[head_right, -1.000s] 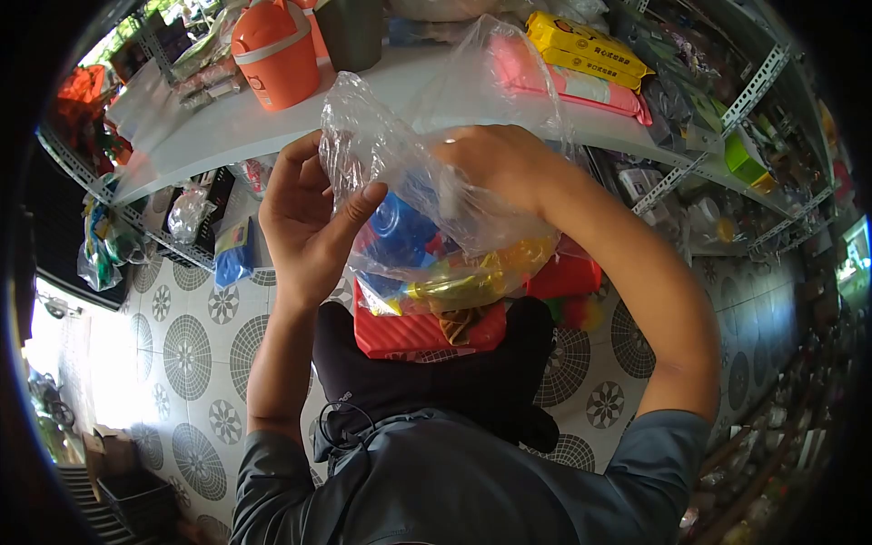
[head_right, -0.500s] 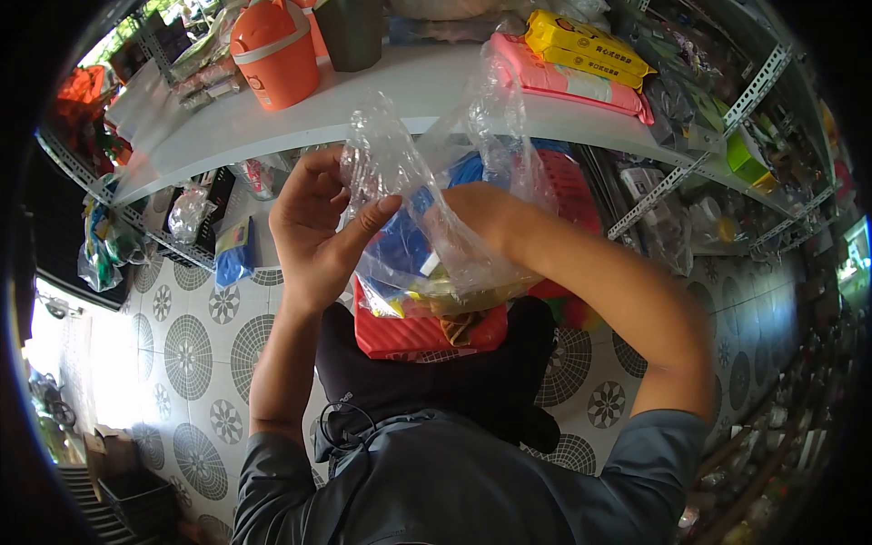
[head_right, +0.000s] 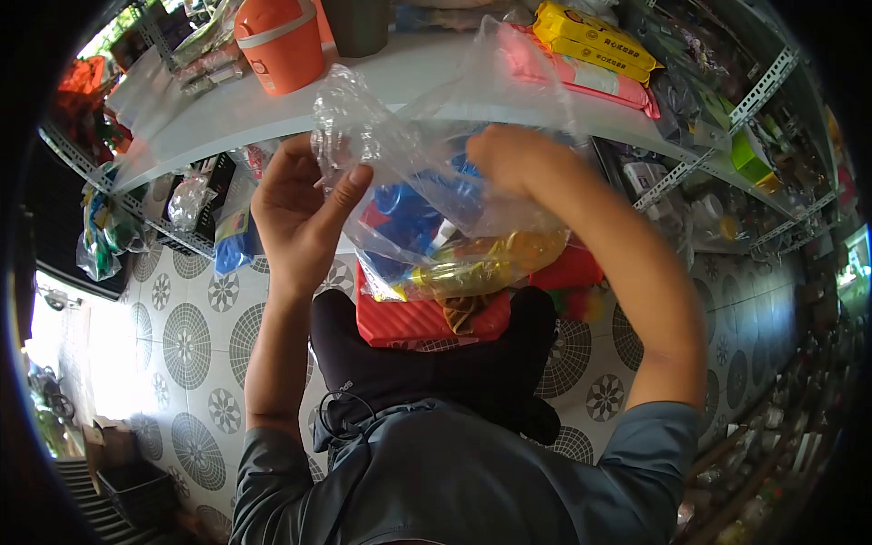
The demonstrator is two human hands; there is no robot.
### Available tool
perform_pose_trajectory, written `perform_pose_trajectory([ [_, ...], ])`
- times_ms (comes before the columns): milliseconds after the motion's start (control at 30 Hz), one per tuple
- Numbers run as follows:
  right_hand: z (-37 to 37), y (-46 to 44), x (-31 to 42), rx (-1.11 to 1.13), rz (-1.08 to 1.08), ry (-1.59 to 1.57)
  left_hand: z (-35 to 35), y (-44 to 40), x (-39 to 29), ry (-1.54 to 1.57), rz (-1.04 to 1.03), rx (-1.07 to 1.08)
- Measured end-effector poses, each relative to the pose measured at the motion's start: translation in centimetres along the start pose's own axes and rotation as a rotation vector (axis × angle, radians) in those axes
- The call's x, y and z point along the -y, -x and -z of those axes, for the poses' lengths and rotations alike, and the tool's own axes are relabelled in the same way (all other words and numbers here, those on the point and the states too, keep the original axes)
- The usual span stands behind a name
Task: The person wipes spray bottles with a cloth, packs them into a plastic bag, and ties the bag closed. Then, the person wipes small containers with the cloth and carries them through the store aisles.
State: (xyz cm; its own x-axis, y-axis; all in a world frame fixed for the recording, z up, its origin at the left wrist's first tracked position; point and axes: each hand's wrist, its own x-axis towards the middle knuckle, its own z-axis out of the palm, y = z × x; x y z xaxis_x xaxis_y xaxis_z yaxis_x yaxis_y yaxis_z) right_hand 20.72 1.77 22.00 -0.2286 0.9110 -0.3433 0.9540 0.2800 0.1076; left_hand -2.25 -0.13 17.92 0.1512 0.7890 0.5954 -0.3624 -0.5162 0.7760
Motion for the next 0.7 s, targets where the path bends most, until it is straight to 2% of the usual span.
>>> perform_pose_trajectory([
  [33, 1.1, 0.9, 0.0, 0.001, -0.004, -0.002, 0.1, 0.0, -0.1, 0.002, 0.002, 0.003],
  [100, 2.0, 2.5, -0.6, 0.042, -0.19, 0.083, 0.1, 0.0, -0.3, -0.008, -0.036, 0.013],
  [267, -0.1, 3.3, -1.7, 0.128, -0.113, 0.108, -1.0, 0.1, -0.1, 0.036, -0.035, 0.047],
  [333, -0.7, 3.6, -1.7, 0.187, 0.091, -0.067, -1.3, 0.2, 0.0, 0.045, -0.037, 0.049],
  [467, -2.4, 4.7, 0.4, 0.162, -0.036, -0.075, -1.4, 0.5, 0.4, 0.049, -0.053, 0.055],
  [533, -5.4, 4.9, -0.2, 0.034, 0.109, 0.001, -1.6, 0.8, 0.2, 0.009, -0.02, 0.087],
  [567, -6.6, 4.6, -0.3, 0.033, 0.11, 0.002, -1.6, 0.9, 0.4, 0.008, -0.021, 0.086],
  [633, -7.7, 4.3, 0.0, -0.043, 0.003, 0.067, -1.6, 1.3, 0.6, -0.057, -0.045, 0.142],
  [700, -6.5, 4.6, 0.0, 0.004, -0.068, 0.048, -1.7, 1.3, 0.4, -0.054, -0.027, 0.134],
])
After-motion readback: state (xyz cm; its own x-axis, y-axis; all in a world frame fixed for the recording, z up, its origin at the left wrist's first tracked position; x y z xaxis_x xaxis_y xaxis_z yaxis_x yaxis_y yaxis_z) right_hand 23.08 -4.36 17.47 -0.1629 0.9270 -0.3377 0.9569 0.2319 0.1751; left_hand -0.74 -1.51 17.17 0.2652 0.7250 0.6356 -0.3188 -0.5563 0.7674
